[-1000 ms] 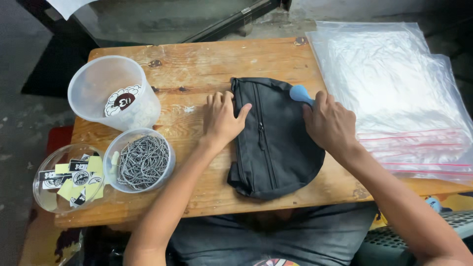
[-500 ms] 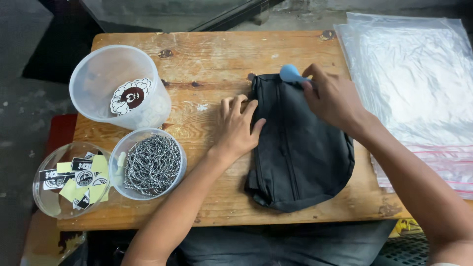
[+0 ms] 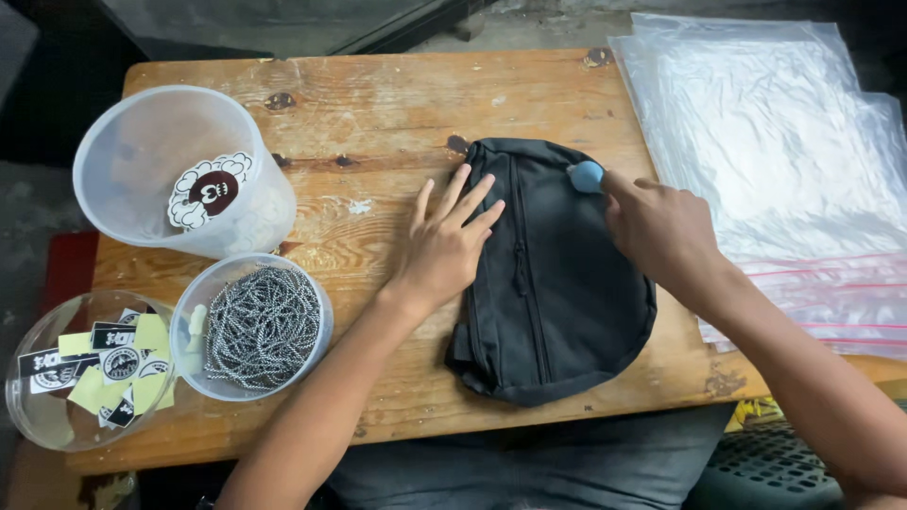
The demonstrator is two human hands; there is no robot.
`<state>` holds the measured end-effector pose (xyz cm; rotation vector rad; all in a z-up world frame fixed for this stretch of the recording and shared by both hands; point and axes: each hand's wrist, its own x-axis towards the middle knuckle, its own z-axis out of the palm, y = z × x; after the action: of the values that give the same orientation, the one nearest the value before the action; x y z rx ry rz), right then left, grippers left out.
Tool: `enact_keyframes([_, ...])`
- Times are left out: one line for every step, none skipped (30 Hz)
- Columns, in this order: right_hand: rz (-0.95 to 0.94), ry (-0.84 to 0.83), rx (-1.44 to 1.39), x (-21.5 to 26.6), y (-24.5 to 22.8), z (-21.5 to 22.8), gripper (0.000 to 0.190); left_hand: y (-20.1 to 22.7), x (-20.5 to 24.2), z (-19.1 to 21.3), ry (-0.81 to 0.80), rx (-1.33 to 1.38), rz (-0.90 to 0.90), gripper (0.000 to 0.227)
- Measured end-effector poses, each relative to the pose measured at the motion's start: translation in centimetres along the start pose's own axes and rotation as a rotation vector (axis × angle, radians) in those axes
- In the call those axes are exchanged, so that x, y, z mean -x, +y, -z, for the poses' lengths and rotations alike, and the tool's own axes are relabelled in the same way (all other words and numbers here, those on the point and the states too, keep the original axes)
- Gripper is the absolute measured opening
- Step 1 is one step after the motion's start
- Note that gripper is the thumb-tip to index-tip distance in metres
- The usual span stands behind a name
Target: The person removes a black bag from a plastic bag, brushes its surface with a blue brush, and then attaches a cartoon sticker and a metal chain to the bag.
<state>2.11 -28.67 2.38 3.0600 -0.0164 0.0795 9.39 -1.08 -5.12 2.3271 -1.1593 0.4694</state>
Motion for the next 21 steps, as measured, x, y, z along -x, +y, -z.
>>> enact_keyframes([-0.006,-0.002,0.001,1.1,0.1,0.5,0.021,0.0,0.1,0.0,-0.002,0.005,-0.004,0.033])
enact_keyframes([-0.052,-0.061,0.026,2.3,0.2,1.0,0.021,0.0,0.1,0.0,-0.013,0.002,0.008,0.034])
enact_keyframes([-0.099,-0.119,0.051,3.4,0.2,1.5,0.02,-0.1,0.2,-0.1,-0.024,0.0,0.021,0.034])
enact_keyframes([-0.103,-0.124,0.05,4.4,-0.1,2.3,0.02,0.2,0.2,0.3,-0.028,0.004,0.019,0.034])
enact_keyframes([-0.219,-0.205,0.024,5.4,-0.5,3.2,0.016,0.4,0.1,0.6,-0.032,-0.02,0.02,0.035])
enact_keyframes([-0.337,-0.282,-0.001,6.4,-0.8,4.1,0.012,0.6,-0.1,1.0,-0.035,-0.045,0.019,0.037])
enact_keyframes([-0.342,-0.285,-0.001,7.5,-0.9,5.4,0.012,0.6,-0.1,0.8,-0.038,-0.041,0.017,0.037])
enact_keyframes([-0.382,-0.397,-0.055,8.6,-1.1,6.7,0.016,0.6,-0.1,0.7,-0.023,-0.044,0.017,0.037])
enact_keyframes([-0.423,-0.508,-0.109,9.8,-1.3,8.0,0.02,0.6,-0.1,0.5,-0.009,-0.046,0.016,0.037])
enact_keyframes([-0.426,-0.511,-0.11,10.7,-1.1,8.3,0.02,0.6,0.0,0.5,-0.013,-0.043,0.015,0.037])
enact_keyframes([-0.363,-0.603,-0.25,11.7,-0.9,8.7,0.016,0.7,0.0,0.5,-0.019,-0.025,0.012,0.037])
enact_keyframes([-0.292,-0.687,-0.39,12.5,-0.8,9.1,0.015,0.7,-0.1,0.6,-0.022,-0.011,0.009,0.037])
enact_keyframes([-0.292,-0.686,-0.391,12.5,-0.8,9.5,0.015,0.7,-0.2,0.6,-0.022,-0.012,0.008,0.037])
enact_keyframes([-0.231,-0.827,-0.388,12.5,-0.8,9.9,0.015,0.8,-0.1,0.5,-0.025,-0.022,-0.004,0.038])
enact_keyframes([-0.167,-0.967,-0.384,12.6,-0.8,10.3,0.015,0.9,-0.1,0.4,-0.029,-0.032,-0.016,0.038])
enact_keyframes([-0.167,-0.969,-0.384,12.4,-0.7,9.9,0.015,1.1,-0.1,0.6,-0.03,-0.031,-0.015,0.038])
enact_keyframes([-0.222,-0.768,-0.523,12.2,-0.6,9.5,0.018,1.2,-0.1,0.8,-0.067,-0.028,-0.012,0.039])
enact_keyframes([-0.275,-0.562,-0.654,11.9,-0.6,9.1,0.023,1.3,-0.1,1.0,-0.104,-0.027,-0.008,0.041])
enact_keyframes([-0.273,-0.565,-0.655,12.0,-1.1,8.0,0.023,1.6,0.1,1.0,-0.106,-0.027,-0.005,0.041])
enact_keyframes([-0.268,-0.467,-0.618,11.9,-1.6,6.9,0.02,1.7,0.2,1.1,-0.107,-0.036,0.01,0.043])
enact_keyframes([-0.264,-0.368,-0.58,11.7,-2.2,5.7,0.019,1.7,0.3,1.2,-0.107,-0.045,0.026,0.046])
